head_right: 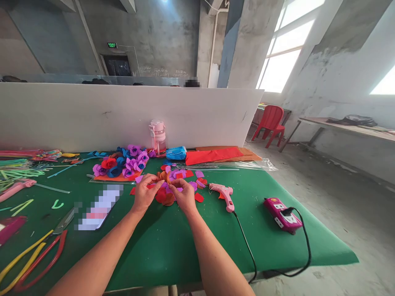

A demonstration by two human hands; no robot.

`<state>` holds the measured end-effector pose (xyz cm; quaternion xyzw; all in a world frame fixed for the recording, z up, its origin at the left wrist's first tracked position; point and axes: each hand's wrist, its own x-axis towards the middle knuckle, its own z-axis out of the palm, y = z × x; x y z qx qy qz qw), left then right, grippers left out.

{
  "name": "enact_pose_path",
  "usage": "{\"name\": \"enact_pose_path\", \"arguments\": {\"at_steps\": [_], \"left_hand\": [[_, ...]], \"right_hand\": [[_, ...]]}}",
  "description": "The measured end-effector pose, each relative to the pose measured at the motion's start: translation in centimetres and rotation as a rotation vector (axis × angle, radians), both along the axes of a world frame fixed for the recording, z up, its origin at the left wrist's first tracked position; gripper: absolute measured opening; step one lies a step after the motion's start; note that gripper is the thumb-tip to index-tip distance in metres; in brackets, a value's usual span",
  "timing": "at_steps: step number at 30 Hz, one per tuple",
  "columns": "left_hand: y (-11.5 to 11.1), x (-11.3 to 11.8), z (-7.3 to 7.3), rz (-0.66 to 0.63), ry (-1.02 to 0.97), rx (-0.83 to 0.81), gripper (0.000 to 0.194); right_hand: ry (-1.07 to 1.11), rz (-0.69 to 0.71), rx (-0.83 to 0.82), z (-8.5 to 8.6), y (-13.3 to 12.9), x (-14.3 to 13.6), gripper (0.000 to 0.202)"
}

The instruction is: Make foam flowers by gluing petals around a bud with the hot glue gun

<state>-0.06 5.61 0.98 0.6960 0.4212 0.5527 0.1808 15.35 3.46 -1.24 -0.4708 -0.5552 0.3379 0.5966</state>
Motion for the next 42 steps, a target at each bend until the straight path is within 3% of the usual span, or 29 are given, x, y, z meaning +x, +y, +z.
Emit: {"name": "enact_pose_path", "arguments": {"at_steps": [5, 10, 15, 20, 23, 27, 30, 33, 38, 42], "left_hand": [[0.5, 0.0, -0.6, -0.034, -0.079, -0.043, 0.016], [0.1, -0.3, 0.2, 0.001, -0.102, 0.037, 0.01], [-0.3, -0.4, 0.8, -0.008, 0.051, 0.21, 0.012], [-0.4, -0.4, 0.8, -0.012, 0.084, 0.225, 0.007], [-0.2, -0.4, 0.6, -0.006, -0.034, 0.131, 0.01], [0.7, -0.4, -0.3, -0.023, -0.311, -0.176, 0.025], [1.1, -0.3, -0.9, -0.129, -0.467, -0.454, 0.034], [0.9, 0.0, -0.8, -0.288, -0.585, -0.661, 0.03], [0.1, 0.3, -0.1, -0.52, -0.599, -0.731, 0.018], [-0.3, 0.4, -0.1, -0.583, -0.597, -0.783, 0.023]], "right_hand": [[0.131, 0.087, -0.07, -0.3, 0.3, 0.0, 0.021], [0.356, 0.241, -0.2, -0.1, 0.3, 0.3, 0.028], [0.374, 0.3, -0.208, 0.4, 0.0, 0.5, 0.03], [0.343, 0.321, -0.209, 0.4, 0.0, 0.5, 0.031], [0.342, 0.331, -0.205, 0.5, -0.1, 0.5, 0.03], [0.404, 0.344, -0.255, 0.9, -0.4, 0.6, 0.033], [0.484, 0.387, -0.3, 1.0, -0.6, 0.5, 0.035], [0.504, 0.423, -0.335, 0.9, -0.6, 0.4, 0.036], [0.512, 0.455, -0.343, 0.5, -0.5, 0.0, 0.036], [0.56, 0.457, -0.347, 0.4, -0.4, -0.1, 0.036]]}}
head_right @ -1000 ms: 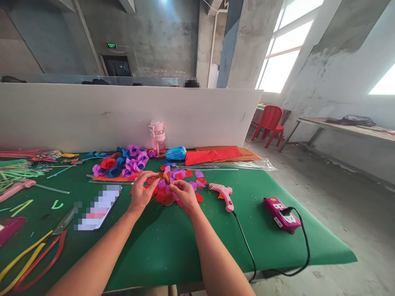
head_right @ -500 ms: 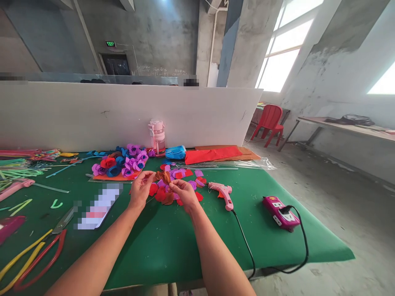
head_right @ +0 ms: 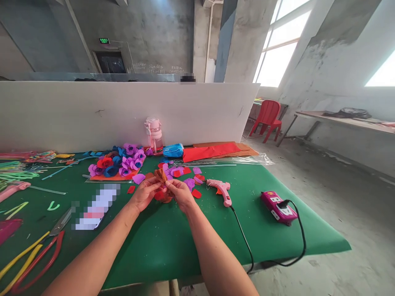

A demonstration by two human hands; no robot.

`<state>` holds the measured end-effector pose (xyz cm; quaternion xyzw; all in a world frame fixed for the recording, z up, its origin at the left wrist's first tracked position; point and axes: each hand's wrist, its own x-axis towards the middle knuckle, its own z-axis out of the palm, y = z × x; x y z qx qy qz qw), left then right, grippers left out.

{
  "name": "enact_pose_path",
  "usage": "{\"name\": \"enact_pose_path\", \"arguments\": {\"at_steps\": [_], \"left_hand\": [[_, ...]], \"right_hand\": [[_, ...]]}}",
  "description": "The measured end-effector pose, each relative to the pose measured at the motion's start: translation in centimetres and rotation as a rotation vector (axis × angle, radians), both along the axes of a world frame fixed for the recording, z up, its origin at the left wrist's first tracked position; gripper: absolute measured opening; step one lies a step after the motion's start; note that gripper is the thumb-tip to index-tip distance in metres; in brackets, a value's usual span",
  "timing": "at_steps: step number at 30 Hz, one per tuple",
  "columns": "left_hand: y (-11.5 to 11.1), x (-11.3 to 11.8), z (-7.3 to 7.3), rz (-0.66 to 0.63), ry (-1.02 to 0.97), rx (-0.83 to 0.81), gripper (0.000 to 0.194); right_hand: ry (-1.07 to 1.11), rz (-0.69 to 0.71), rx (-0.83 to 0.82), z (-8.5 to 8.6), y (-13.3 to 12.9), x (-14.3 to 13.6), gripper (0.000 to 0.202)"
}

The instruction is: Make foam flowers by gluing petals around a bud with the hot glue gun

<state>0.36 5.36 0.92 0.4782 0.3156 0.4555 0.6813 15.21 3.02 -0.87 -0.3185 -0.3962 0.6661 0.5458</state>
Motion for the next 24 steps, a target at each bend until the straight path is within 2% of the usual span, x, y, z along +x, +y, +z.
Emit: {"name": "enact_pose_path", "arguments": {"at_steps": [12, 24], "left_hand": [[-0.27, 0.47, 0.28, 0.0, -0.018, 0.008, 0.028], [-0.57, 0.93, 0.31, 0.037, -0.052, -0.048, 0.023]], "right_hand": [[-0.027, -0.008, 0.015, 0.4, -0.29, -0.27, 0.039], [-0.086, -0.011, 0.017, 0.61, -0.53, -0.29, 0.038]]}}
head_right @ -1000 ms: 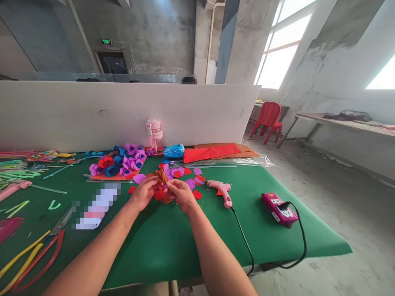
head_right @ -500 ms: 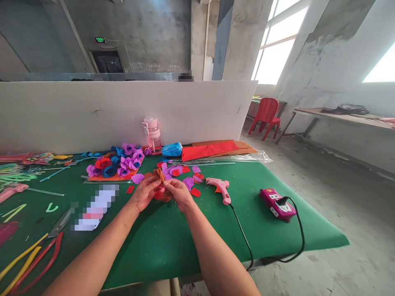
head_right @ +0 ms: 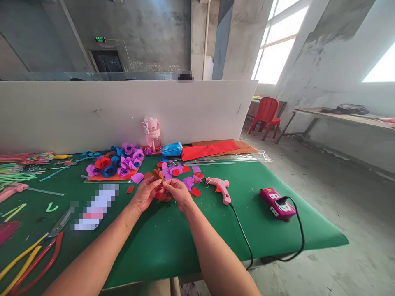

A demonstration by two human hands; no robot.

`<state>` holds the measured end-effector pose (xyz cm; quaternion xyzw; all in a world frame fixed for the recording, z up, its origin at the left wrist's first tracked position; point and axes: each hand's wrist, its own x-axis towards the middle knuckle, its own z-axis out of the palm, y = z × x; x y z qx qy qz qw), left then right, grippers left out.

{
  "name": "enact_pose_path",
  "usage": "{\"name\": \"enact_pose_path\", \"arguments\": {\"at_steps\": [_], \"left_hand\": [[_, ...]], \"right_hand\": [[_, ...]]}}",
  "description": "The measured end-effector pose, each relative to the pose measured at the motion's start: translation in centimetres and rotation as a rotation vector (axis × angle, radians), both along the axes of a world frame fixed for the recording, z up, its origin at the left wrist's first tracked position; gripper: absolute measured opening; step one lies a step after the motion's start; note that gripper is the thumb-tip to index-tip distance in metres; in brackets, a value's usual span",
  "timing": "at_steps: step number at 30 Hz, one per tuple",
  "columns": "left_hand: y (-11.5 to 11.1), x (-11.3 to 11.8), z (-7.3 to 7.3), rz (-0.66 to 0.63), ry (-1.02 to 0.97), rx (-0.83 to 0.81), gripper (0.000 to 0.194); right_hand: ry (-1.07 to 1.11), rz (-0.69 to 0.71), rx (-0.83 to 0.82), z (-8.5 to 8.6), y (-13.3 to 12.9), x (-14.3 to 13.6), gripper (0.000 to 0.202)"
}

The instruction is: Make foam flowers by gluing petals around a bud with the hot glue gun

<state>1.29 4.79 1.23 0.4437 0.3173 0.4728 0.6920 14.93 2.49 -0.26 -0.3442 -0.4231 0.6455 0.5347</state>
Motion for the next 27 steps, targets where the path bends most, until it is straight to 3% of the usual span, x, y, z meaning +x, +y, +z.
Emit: {"name": "enact_pose_path", "arguments": {"at_steps": [3, 8, 17, 24, 27], "left_hand": [[0.3, 0.0, -0.3, 0.092, -0.003, 0.011, 0.024], [1.0, -0.2, -1.0, 0.204, 0.023, 0.05, 0.024], [1.0, 0.1, -1.2, 0.197, -0.071, -0.002, 0.027], [1.1, 0.2, -1.2, 0.323, -0.076, 0.005, 0.031], [1.3, 0.0, -1.2, 0.359, -0.096, -0.011, 0.033]], "right_hand": [[-0.068, -0.081, 0.011, 0.0, 0.1, 0.0, 0.038], [-0.181, -0.339, 0.198, 0.0, 0.5, -0.3, 0.028], [-0.392, -0.362, 0.36, -0.7, 0.6, -0.7, 0.025], [-0.871, -0.487, 0.688, -0.1, -0.8, -1.7, 0.043], [-0.841, -0.492, 0.685, 0.2, -1.0, -1.7, 0.04]]}}
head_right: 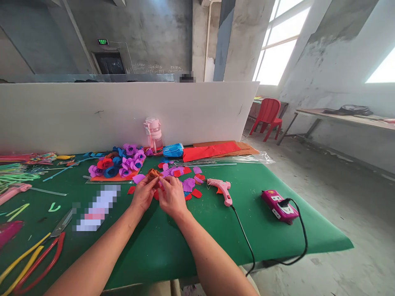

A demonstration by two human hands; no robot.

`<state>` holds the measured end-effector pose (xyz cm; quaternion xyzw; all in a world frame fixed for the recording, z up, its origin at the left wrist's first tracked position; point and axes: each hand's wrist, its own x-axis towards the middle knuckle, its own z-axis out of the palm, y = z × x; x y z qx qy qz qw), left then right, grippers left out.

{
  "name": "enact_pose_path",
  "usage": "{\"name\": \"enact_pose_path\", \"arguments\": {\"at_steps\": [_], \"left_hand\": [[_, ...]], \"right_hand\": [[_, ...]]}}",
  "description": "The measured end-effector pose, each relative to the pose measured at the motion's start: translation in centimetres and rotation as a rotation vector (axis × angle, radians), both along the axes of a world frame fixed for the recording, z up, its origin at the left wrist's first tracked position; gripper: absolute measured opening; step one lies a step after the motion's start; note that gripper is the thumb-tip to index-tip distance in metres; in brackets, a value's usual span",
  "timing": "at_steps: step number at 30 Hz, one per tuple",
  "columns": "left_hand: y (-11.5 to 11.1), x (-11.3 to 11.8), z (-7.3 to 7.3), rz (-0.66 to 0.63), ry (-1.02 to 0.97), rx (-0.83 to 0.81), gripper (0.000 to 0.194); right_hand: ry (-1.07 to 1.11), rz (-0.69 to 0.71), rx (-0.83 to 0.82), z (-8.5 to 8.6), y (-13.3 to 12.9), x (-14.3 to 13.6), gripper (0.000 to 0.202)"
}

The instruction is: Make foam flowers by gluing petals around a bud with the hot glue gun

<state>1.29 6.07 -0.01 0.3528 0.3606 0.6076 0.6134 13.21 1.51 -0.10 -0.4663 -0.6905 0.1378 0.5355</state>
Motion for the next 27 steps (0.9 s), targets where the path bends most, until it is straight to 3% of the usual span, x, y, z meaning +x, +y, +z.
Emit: {"name": "enact_pose_path", "arguments": {"at_steps": [2, 5, 9, 12, 17, 22, 27], "left_hand": [[0.1, -0.2, 0.0, -0.025, -0.022, -0.027, 0.033], [0.1, -0.5, 0.4, -0.159, -0.036, -0.098, 0.03], [-0.4, -0.5, 0.7, -0.324, -0.022, -0.096, 0.028], [-0.7, -0.3, 0.6, -0.339, 0.057, -0.003, 0.026], [-1.0, -0.4, 1.1, -0.313, 0.21, 0.185, 0.019], [-1.5, -0.9, 2.1, -0.459, 0.081, 0.172, 0.034], [-1.3, -1.0, 2.0, -0.216, 0.103, 0.181, 0.022]], "right_hand": [[0.201, 0.004, -0.052, 0.0, 0.4, 0.4, 0.029], [0.579, 0.014, -0.278, -0.4, 1.3, 1.4, 0.024], [0.854, 0.244, -0.57, -0.6, 1.8, 2.1, 0.035], [0.908, 0.407, -0.597, -0.2, 1.5, 1.9, 0.035], [0.943, 0.444, -0.549, 0.0, 1.5, 1.8, 0.033], [0.988, 0.577, -0.509, -0.3, 1.8, 2.6, 0.028], [1.037, 0.667, -0.58, -0.3, 1.6, 3.0, 0.029]]}}
